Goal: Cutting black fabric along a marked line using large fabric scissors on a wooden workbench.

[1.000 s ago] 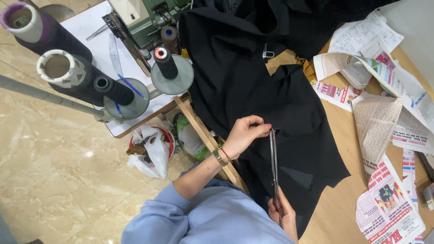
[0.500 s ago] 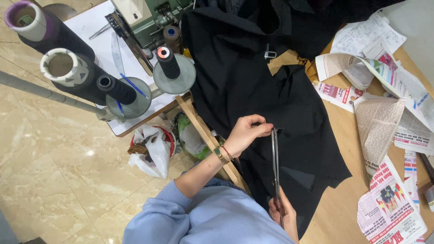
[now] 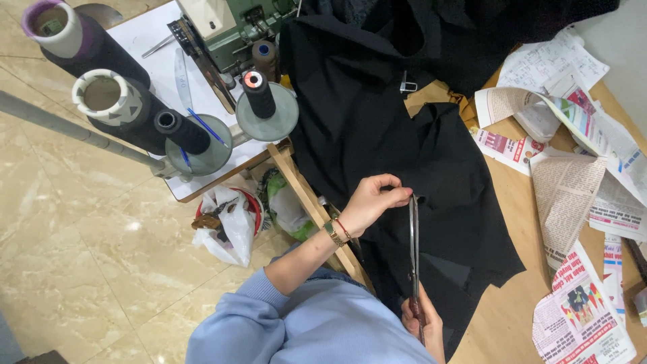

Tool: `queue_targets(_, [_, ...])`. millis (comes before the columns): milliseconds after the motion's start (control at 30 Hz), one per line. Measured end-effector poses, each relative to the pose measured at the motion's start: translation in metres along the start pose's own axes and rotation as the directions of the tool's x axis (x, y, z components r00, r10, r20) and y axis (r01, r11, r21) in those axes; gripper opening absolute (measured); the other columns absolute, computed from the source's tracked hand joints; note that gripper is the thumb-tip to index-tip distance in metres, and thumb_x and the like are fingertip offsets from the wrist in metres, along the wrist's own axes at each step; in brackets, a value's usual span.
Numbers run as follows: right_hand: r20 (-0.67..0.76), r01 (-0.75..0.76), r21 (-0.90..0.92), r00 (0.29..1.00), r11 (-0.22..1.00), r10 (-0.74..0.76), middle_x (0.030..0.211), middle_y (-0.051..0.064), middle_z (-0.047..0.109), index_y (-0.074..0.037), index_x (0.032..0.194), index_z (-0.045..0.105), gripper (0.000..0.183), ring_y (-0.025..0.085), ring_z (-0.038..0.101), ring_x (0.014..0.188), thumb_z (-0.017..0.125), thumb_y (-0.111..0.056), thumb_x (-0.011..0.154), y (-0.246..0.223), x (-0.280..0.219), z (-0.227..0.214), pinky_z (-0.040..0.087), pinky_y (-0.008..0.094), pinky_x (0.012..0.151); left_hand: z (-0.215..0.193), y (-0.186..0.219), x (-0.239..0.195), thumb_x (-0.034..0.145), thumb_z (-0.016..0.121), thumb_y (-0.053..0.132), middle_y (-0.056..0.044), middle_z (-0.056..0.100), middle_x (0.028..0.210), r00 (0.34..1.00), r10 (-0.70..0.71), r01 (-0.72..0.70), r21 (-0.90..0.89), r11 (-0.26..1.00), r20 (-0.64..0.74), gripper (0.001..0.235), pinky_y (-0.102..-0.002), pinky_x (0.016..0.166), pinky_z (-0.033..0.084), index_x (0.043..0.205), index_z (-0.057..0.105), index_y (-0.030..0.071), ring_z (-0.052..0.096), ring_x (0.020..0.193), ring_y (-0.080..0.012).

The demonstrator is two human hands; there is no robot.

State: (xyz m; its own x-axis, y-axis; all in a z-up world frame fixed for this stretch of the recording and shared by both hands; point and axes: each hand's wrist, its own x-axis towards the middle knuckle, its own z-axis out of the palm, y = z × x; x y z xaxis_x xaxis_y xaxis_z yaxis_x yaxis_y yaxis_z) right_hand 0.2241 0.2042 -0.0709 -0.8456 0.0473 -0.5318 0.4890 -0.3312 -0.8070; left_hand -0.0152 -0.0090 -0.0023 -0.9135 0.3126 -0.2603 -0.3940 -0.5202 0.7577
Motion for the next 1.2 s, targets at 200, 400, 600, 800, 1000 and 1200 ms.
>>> queue_targets(200, [0.017,0.119,-0.187,0.993,0.975,-0.118,0.08,0.011,0.04,-0.012,0.162,0.038,0.079,0.013,0.036,0.059,0.063,-0.027,0.089,-0.012,-0.008,0.018,0.026,0.025,0.057,-0.002,-0.002,0.003,0.089,0.077,0.008,-0.007,0.071,0.087,1.0,0.019,-0.019,-0.017,1.0,0.0,0.012,-0.031,0.094,0.064,0.086,0.067,0.004,0.073,0.089,-0.0148])
queue_targets(400, [0.066,0.119,-0.117,0.991,0.986,-0.112,0.078,0.009,0.037,-0.01,0.164,0.032,0.094,0.012,0.032,0.058,0.07,-0.038,0.082,-0.005,-0.005,0.011,0.025,0.026,0.054,-0.002,-0.001,0.002,0.09,0.076,0.009,-0.009,0.073,0.091,1.0,0.008,-0.008,0.029,1.0,-0.002,0.009,-0.03,0.093,0.064,0.091,0.069,0.002,0.073,0.09,-0.0155])
queue_targets(600, [0.057,0.11,-0.186,0.993,0.976,-0.101,0.079,0.01,0.037,-0.011,0.164,0.033,0.087,0.012,0.032,0.057,0.065,-0.034,0.086,-0.015,-0.009,0.021,0.025,0.027,0.055,-0.002,0.004,-0.001,0.09,0.076,0.011,-0.006,0.071,0.087,1.0,0.011,-0.011,0.043,0.999,-0.001,0.011,-0.03,0.094,0.065,0.087,0.069,0.004,0.073,0.088,-0.0138])
queue_targets(800, [0.102,0.135,-0.163,0.988,0.977,-0.119,0.079,0.008,0.036,-0.011,0.165,0.029,0.095,0.011,0.032,0.058,0.067,-0.041,0.084,-0.014,-0.009,0.022,0.024,0.025,0.053,-0.005,-0.002,0.002,0.091,0.075,0.011,-0.008,0.073,0.093,1.0,0.017,-0.018,0.069,0.997,0.014,0.008,-0.029,0.093,0.064,0.092,0.071,0.004,0.073,0.09,-0.0143])
queue_targets(1000, [0.088,0.107,-0.125,0.991,0.986,-0.096,0.078,0.008,0.039,-0.01,0.165,0.029,0.09,0.01,0.033,0.056,0.067,-0.034,0.087,-0.011,-0.008,0.019,0.025,0.025,0.052,-0.001,0.009,-0.004,0.088,0.078,0.013,-0.011,0.076,0.092,0.999,-0.024,0.026,0.09,0.996,-0.024,0.012,-0.027,0.093,0.063,0.09,0.07,0.004,0.075,0.089,-0.0144])
queue_targets(1200, [-0.222,-0.082,0.164,0.968,0.983,0.118,0.073,0.003,0.026,-0.007,0.153,0.051,0.055,0.016,0.034,0.061,0.049,-0.009,0.098,-0.021,0.005,0.041,0.02,0.025,0.052,-0.014,-0.019,0.013,0.088,0.078,0.008,-0.006,0.071,0.089,0.996,0.07,-0.07,-0.013,0.997,0.045,0.011,-0.028,0.089,0.064,0.093,0.07,0.003,0.072,0.087,-0.0138])
